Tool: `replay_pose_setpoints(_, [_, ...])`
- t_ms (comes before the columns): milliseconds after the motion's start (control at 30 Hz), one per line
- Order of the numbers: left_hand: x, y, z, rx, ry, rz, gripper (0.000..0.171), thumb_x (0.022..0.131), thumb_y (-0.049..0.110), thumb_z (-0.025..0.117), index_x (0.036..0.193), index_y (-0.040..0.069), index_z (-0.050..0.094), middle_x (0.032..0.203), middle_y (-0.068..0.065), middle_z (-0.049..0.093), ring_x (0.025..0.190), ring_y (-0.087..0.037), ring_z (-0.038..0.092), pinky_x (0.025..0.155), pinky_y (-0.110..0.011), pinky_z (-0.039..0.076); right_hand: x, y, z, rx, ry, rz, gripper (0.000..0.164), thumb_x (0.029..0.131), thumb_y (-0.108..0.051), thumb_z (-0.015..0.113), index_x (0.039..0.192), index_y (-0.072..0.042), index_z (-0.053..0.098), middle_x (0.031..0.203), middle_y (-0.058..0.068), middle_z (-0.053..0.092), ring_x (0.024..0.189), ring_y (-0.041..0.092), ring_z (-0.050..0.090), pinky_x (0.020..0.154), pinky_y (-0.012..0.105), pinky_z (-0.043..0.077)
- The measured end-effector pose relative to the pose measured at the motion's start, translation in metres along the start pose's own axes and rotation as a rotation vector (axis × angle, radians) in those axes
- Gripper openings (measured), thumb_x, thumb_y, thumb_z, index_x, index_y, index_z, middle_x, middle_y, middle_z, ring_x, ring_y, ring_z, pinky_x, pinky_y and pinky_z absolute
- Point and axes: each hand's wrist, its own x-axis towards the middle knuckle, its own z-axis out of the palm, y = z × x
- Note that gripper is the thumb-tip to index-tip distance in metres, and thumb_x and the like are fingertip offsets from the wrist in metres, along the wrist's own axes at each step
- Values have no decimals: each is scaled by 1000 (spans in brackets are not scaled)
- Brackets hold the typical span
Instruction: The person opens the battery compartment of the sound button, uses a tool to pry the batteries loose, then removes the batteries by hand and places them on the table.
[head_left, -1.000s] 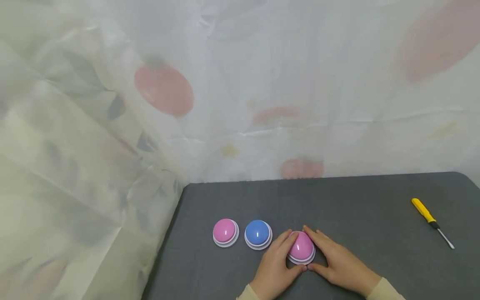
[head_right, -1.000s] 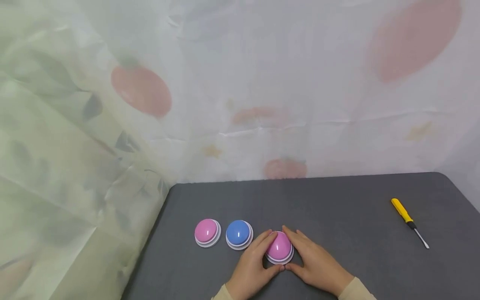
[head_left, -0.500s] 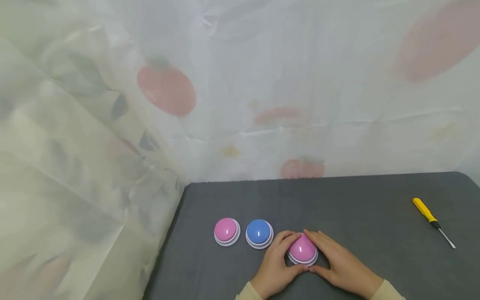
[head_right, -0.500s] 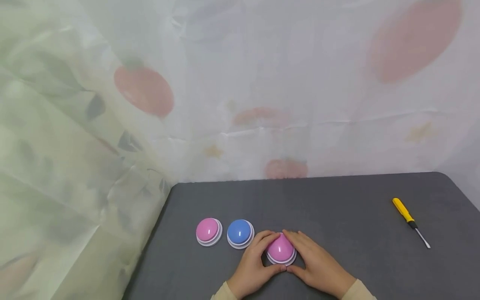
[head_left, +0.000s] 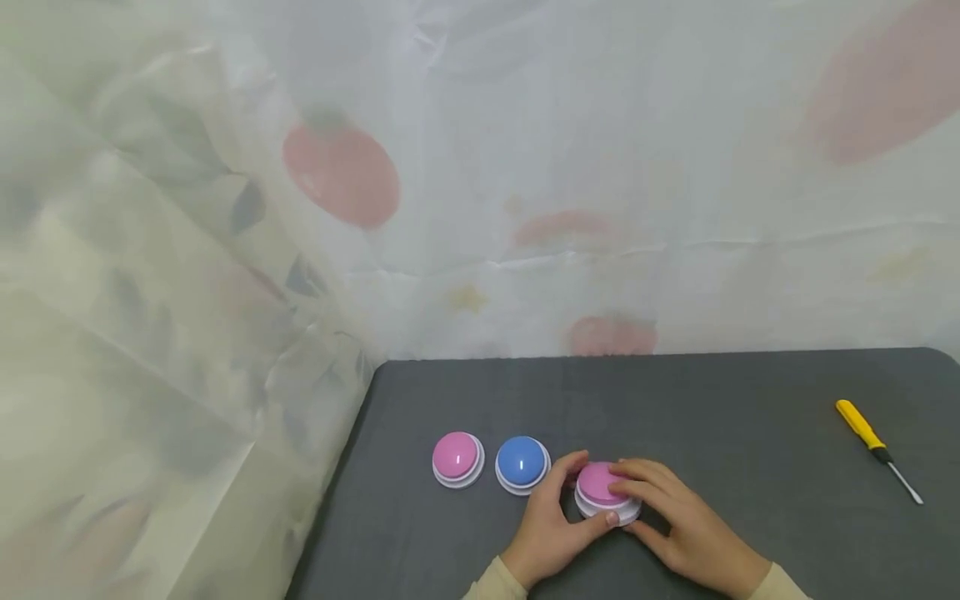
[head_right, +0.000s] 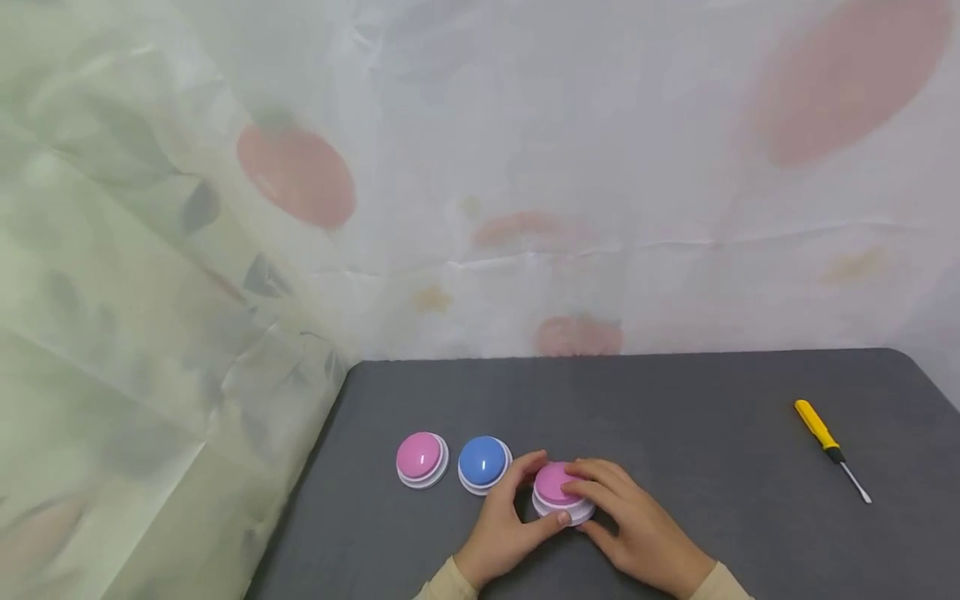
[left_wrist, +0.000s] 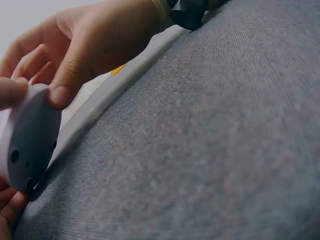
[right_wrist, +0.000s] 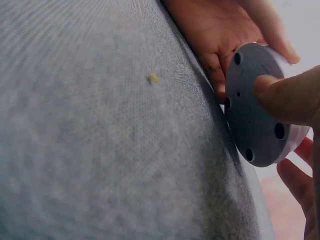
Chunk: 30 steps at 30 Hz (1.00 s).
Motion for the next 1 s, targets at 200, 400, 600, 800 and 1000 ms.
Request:
replay_pose_setpoints(200, [2, -3, -1, -33, -6, 14, 63, 101, 26, 81, 153, 1, 56, 141, -13, 69, 122, -16, 67, 103, -34, 54, 0, -2, 1, 75, 92, 16, 31, 108, -35, 70, 127, -10, 71, 141, 20, 67, 135, 21, 61, 115, 16, 40])
replay_pose_setpoints(400, [2, -5, -4, -76, -41, 19, 70, 99, 24, 82, 157, 0, 53, 139, -12, 71, 119, -13, 68, 98, -31, 56, 1, 0, 4, 86, 199, 61, 25, 97, -19, 83, 120, -11, 76, 135, 20, 72, 128, 17, 68, 108, 16, 47])
replay_pose_setpoints(600, [5, -5, -6, -78, -54, 44, 63, 97, 15, 83, 152, -1, 56, 120, -6, 76, 100, -5, 68, 89, -28, 60, 2, 1, 4, 132, 270, 146, 62, 67, 24, 88, 120, -7, 79, 128, 23, 73, 121, 11, 71, 88, 16, 57])
replay_pose_setpoints(800, [6, -7, -4, -59, -58, 63, 52, 99, 5, 79, 147, 8, 59, 113, -8, 76, 97, -4, 68, 85, -27, 61, 2, -6, 0, 193, 266, 295, 58, 78, 26, 83, 126, -5, 78, 131, 20, 73, 116, 8, 71, 79, 19, 61])
replay_pose_setpoints(1000, [4, -4, -4, -59, -53, -13, 48, 102, 11, 77, 147, 15, 60, 102, 1, 74, 88, 0, 62, 81, -23, 57, 6, -8, -1, 192, 261, 393, 49, 88, 16, 82, 130, -9, 77, 129, 15, 72, 110, 7, 72, 71, 22, 62])
